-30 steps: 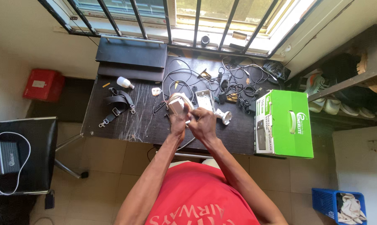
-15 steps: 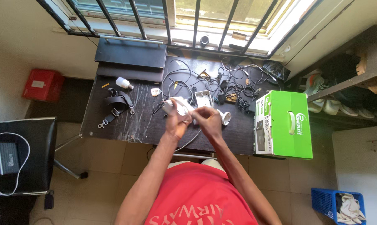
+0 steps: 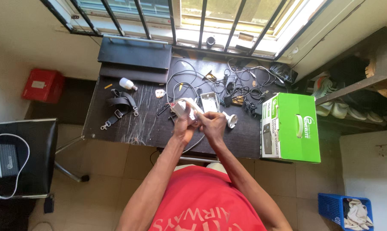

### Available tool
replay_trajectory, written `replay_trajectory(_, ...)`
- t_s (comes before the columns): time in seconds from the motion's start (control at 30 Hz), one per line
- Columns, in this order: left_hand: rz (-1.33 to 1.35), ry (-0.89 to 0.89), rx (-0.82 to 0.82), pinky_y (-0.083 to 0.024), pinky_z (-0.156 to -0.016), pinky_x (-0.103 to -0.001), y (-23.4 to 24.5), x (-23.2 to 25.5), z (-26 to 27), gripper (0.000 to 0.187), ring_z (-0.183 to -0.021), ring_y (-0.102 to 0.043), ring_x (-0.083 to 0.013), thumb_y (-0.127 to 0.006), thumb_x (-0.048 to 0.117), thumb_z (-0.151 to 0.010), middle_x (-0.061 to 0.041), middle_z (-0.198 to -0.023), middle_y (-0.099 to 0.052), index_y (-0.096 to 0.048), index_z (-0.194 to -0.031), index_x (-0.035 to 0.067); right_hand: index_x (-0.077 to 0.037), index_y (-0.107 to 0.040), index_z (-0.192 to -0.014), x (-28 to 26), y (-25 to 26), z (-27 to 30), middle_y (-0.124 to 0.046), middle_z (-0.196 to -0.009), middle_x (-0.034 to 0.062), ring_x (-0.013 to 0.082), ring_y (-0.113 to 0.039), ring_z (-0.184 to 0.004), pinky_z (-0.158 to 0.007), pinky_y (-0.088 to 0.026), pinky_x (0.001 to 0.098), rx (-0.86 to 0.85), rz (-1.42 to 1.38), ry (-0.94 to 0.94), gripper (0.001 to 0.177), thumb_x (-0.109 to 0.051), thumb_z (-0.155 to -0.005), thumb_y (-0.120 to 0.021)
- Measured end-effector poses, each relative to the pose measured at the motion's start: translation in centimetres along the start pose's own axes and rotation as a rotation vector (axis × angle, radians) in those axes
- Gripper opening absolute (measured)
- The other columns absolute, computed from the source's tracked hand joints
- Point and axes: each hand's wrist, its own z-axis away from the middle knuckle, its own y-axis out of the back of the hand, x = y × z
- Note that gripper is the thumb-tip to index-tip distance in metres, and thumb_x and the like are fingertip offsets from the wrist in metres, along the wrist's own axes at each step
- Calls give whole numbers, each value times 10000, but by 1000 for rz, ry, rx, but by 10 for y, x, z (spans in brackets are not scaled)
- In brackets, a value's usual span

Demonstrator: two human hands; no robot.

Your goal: The person organizes a cluttered desk by coiling a grey cable, wrapping it around a white power strip, and placing both into a drawer. They then place a green box into the same drawer and put a small white bottle inside as well.

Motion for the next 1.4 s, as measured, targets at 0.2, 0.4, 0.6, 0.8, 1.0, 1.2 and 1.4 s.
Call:
replay_trajectory(0.2, 119, 19, -186, -487, -735, -318, 5, -9, -7, 557, -903, -584, -151, -851, 485, -995, -42, -1036, -607, -535, -1175, 64, -9, -776, -710, 6, -2, 2, -693, -552, 42, 71, -626, -442, -417, -496, 236, 166, 249, 265, 379, -367, -803, -860)
replay_trajectory(0.4, 21, 147, -102, -610, -758, -396, -22, 10, 26, 616, -898, -700, -183, -781, 477, -776, -43, -1051, -684, -578, -1236, 121, -6, -759, -761, 15, 21, -30, -553, -501, -9, 71, -461, -432, -443, -308, 228, 119, 128, -88, 493, -457, -960, -736)
replay_trajectory(0.6, -81, 239, -222, -600, -724, -408, -45, 21, 42, 468, -841, -683, -214, -761, 199, -874, -111, -1036, -668, -570, -1266, 29, -33, -807, -804, 11, 36, -44, -649, -550, 7, 51, -500, -446, -431, -345, 205, -74, 54, -86, 212, -242, -816, -840)
replay_trajectory(0.8, -102, 339, -142, -607, -748, -429, -42, 18, 41, 395, -813, -681, -231, -695, 79, -787, -121, -964, -659, -587, -1157, -7, -26, -774, -782, 22, 24, -49, -684, -611, 32, 61, -536, -482, -445, -383, 207, 98, -89, -98, 157, -164, -823, -835)
replay_trajectory(1.0, -160, 352, -132, -596, -774, -451, -39, 12, 38, 444, -829, -660, -233, -646, 64, -669, -107, -955, -650, -613, -1107, 4, -48, -730, -672, 46, 17, -68, -642, -580, 42, 108, -505, -490, -445, -342, 275, 99, 241, -139, 263, -187, -893, -701)
replay_trajectory(1.2, -171, 415, -103, -595, -741, -465, -38, 7, 36, 461, -841, -675, -266, -623, 99, -656, -126, -955, -644, -609, -1106, 1, -8, -664, -636, 64, 21, -79, -605, -594, 62, 147, -455, -499, -491, -277, 363, 100, 200, -225, 274, -132, -880, -670)
replay_trajectory(1.4, -15, 409, -280, -577, -749, -455, -28, 18, 51, 602, -887, -676, -318, -605, 142, -676, -177, -1058, -662, -583, -1255, -23, -35, -746, -842, 56, 23, -62, -697, -740, 108, 168, -604, -632, -550, -496, 322, -62, 66, -116, 304, -336, -874, -756)
